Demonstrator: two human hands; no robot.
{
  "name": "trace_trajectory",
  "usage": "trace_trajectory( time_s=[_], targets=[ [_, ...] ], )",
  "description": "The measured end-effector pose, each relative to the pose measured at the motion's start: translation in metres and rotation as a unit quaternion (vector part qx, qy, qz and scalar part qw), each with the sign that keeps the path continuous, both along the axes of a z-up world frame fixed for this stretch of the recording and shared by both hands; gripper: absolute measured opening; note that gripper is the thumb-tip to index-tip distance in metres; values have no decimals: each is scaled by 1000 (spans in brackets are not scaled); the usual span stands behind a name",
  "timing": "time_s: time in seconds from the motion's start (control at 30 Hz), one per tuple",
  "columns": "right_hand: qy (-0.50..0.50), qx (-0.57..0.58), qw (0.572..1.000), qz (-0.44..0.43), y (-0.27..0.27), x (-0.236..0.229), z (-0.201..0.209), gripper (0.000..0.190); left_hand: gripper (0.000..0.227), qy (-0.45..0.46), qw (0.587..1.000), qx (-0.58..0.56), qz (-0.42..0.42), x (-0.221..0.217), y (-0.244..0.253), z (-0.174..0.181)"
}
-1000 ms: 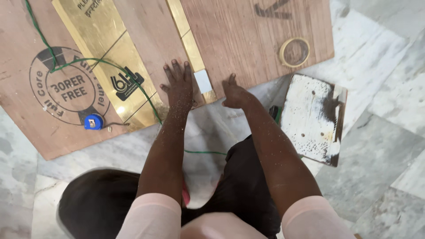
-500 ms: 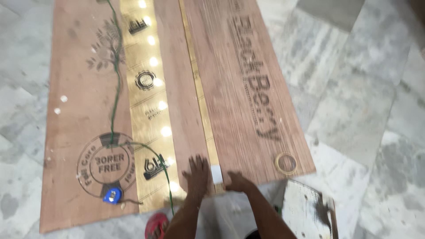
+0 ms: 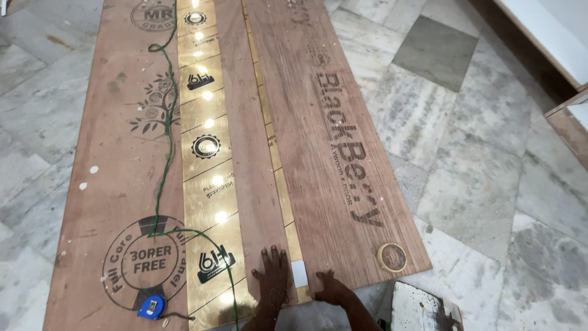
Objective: The person uses a circular saw to cut a long strip from a large sheet of plywood. They position a white guide block against the saw's base plate to ensure a straight cut and guide the saw along the marked line. After completing the cut, they remove the guide block and inspect the separated strip.
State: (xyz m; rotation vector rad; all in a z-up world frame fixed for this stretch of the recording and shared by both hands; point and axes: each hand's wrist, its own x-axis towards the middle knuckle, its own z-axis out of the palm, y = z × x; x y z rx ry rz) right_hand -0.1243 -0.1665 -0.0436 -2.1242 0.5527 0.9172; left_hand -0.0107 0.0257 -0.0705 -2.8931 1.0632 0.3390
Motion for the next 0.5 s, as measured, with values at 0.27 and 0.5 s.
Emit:
trace_trajectory(
  time_s=[0.27, 0.5],
  targets=[
    [-17, 5, 999, -26, 3, -4, 13, 100, 79, 74, 997, 34, 15, 5, -4, 4],
    [26, 51, 998, -40, -2, -1, 27, 92, 95, 141, 986, 87, -2, 9, -4, 38]
  ],
)
